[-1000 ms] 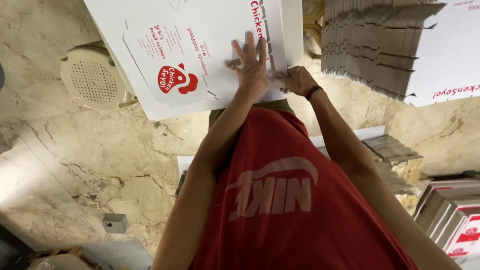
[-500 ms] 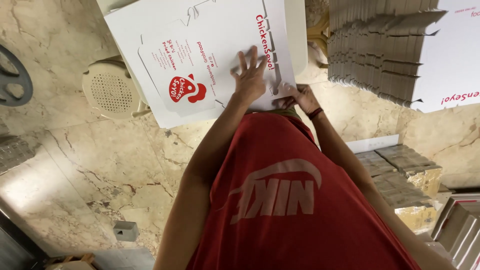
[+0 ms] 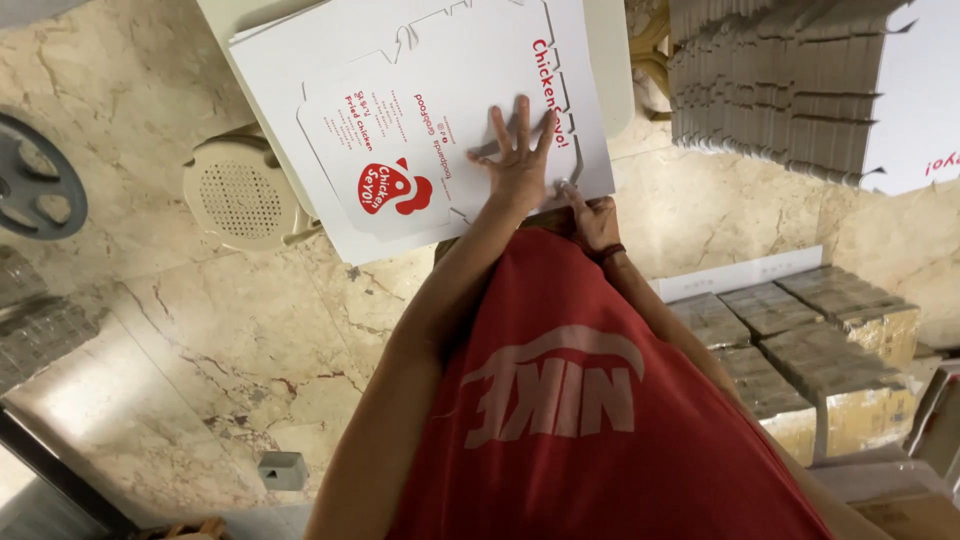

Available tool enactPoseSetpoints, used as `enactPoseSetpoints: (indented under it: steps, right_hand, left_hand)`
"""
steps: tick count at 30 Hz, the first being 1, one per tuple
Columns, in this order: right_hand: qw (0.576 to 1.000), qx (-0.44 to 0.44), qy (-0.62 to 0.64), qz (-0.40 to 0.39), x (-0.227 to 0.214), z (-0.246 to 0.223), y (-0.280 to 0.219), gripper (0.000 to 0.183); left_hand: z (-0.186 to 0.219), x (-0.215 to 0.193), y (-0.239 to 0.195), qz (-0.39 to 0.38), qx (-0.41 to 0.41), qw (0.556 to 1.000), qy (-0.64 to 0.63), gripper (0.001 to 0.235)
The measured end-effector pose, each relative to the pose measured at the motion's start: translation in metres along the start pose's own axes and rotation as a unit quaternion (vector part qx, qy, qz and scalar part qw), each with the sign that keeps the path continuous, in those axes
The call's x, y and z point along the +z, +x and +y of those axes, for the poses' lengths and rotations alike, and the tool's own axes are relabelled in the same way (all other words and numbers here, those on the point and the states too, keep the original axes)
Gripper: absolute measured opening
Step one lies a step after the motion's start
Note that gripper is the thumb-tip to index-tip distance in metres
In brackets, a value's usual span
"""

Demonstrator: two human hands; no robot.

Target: Removing the center cutout from pre-cut cardboard sheets and stacking the remaining frames in a factory setting.

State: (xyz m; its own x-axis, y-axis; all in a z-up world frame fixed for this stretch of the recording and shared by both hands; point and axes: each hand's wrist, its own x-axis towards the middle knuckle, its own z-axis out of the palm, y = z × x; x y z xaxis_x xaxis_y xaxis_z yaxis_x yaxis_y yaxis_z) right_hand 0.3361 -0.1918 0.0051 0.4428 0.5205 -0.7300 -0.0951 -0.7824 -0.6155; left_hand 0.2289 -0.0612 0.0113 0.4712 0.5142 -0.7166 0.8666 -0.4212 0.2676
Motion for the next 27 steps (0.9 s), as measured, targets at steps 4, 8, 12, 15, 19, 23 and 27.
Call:
enactPoseSetpoints:
  steps: [4,8,12,15,19,23,27]
  right_hand:
    - [0.988,-0.103,-0.106,0.045,0.012,0.014,-0.003,0.071]
    - [0.989,-0.14,-0.046,0.002,0.011,-0.001,-0.017,0.046]
    - [0.997,0.033,0.059,-0.024,0.008,-0.037,-0.021,0.056]
    - [0.99,0.114,0.041,-0.077,0.018,-0.05,-0.029,0.06]
    - [0.989,0.143,0.046,-0.002,0.05,-0.051,-0.032,0.04]
    - [0.989,0.144,-0.004,0.025,0.064,-0.037,-0.027,0.044]
    - [0.997,0.072,-0.024,0.005,0.068,-0.021,-0.022,0.046]
  left_hand:
    - [0.006,-0.008,-0.005,0.011,-0.007,1.0,-0.003,0.107]
    - [0.006,-0.024,-0.005,-0.014,-0.023,0.999,0.036,0.11]
    - [-0.017,-0.009,0.002,0.01,0.047,0.997,0.054,0.093]
    - [-0.047,-0.011,-0.011,0.015,0.084,0.996,0.001,0.088]
    - [-0.062,-0.011,-0.029,-0.027,0.067,0.996,0.046,0.108]
    - [-0.052,-0.029,-0.041,-0.056,0.053,0.989,0.123,0.104]
    - [-0.052,-0.041,-0.042,-0.103,0.053,0.986,0.118,0.105]
